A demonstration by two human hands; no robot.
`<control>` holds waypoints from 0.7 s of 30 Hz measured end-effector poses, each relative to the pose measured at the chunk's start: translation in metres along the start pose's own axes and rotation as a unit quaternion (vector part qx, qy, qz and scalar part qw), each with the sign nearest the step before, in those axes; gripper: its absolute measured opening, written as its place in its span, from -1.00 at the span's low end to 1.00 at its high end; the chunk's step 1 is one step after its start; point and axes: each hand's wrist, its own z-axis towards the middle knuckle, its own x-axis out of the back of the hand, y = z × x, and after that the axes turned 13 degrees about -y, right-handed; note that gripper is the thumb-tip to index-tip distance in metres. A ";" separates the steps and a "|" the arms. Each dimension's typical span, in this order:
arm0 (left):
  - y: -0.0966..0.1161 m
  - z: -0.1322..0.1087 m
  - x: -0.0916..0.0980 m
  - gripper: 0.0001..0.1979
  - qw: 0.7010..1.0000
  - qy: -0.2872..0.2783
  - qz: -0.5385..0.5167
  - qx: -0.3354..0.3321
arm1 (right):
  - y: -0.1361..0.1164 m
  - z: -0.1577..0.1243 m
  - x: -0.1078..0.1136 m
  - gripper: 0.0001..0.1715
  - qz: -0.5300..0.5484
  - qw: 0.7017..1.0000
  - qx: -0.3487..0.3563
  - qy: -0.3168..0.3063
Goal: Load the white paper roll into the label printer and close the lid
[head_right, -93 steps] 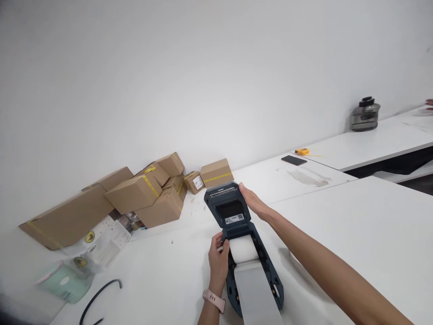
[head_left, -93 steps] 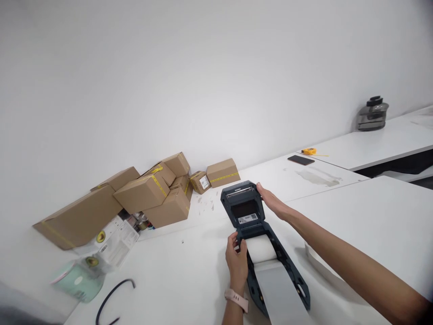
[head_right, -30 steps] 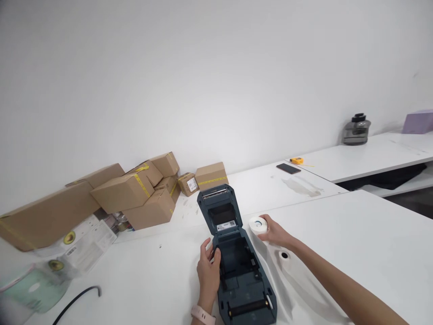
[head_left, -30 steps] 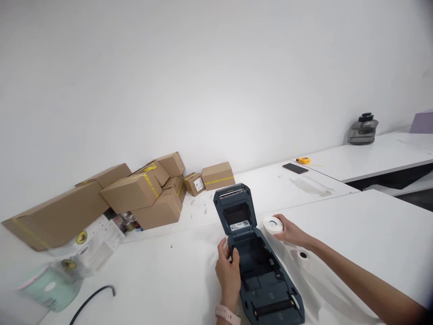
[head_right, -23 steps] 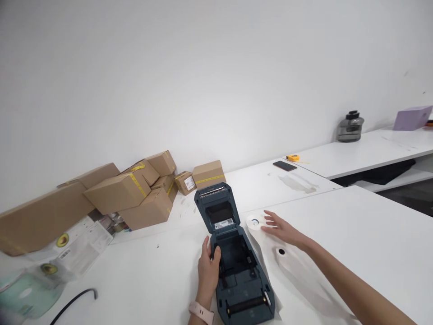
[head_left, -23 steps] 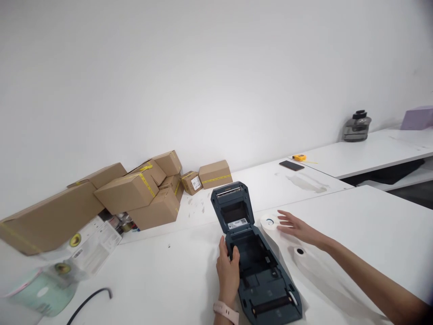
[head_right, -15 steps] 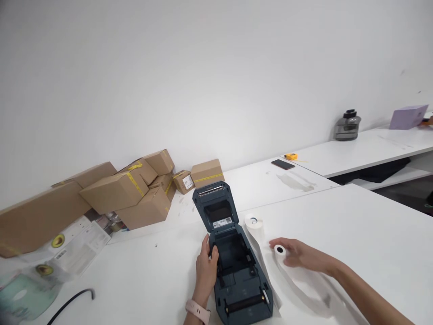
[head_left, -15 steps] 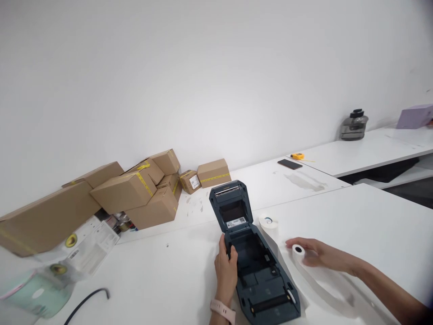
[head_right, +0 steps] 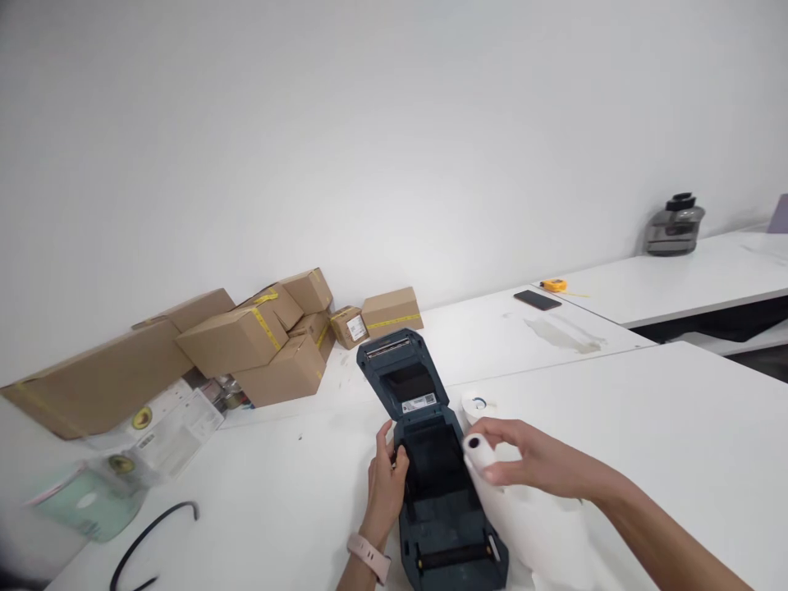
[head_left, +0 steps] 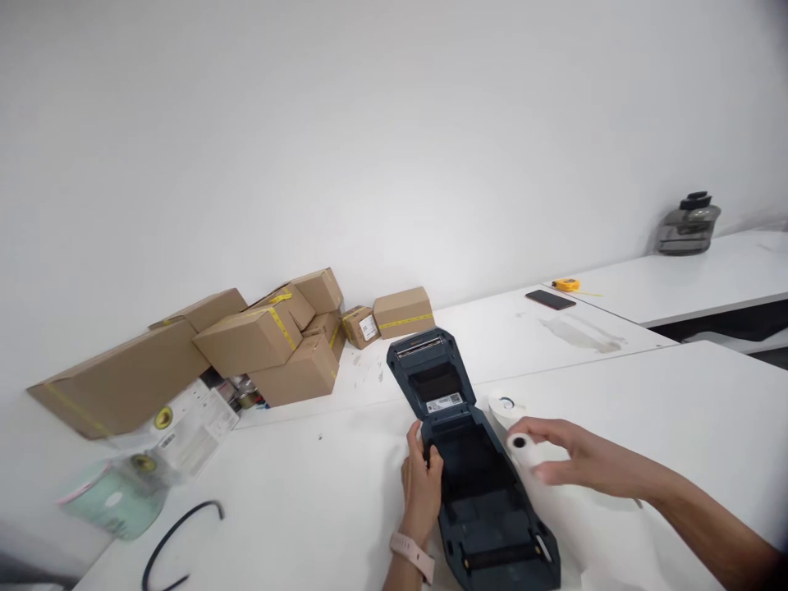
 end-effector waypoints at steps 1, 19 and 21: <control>0.001 0.000 -0.001 -0.45 1.000 -0.001 0.015 0.003 | -0.014 0.011 -0.003 -0.49 -0.008 0.999 0.017 -0.034; 0.007 0.005 -0.006 -0.48 0.986 -0.005 0.163 0.039 | 0.028 0.128 -0.078 -0.81 -0.423 0.899 0.017 -0.110; 0.009 0.006 -0.007 -0.46 0.981 -0.006 0.181 0.061 | 0.033 0.130 -0.081 -0.76 -0.425 0.899 0.025 -0.100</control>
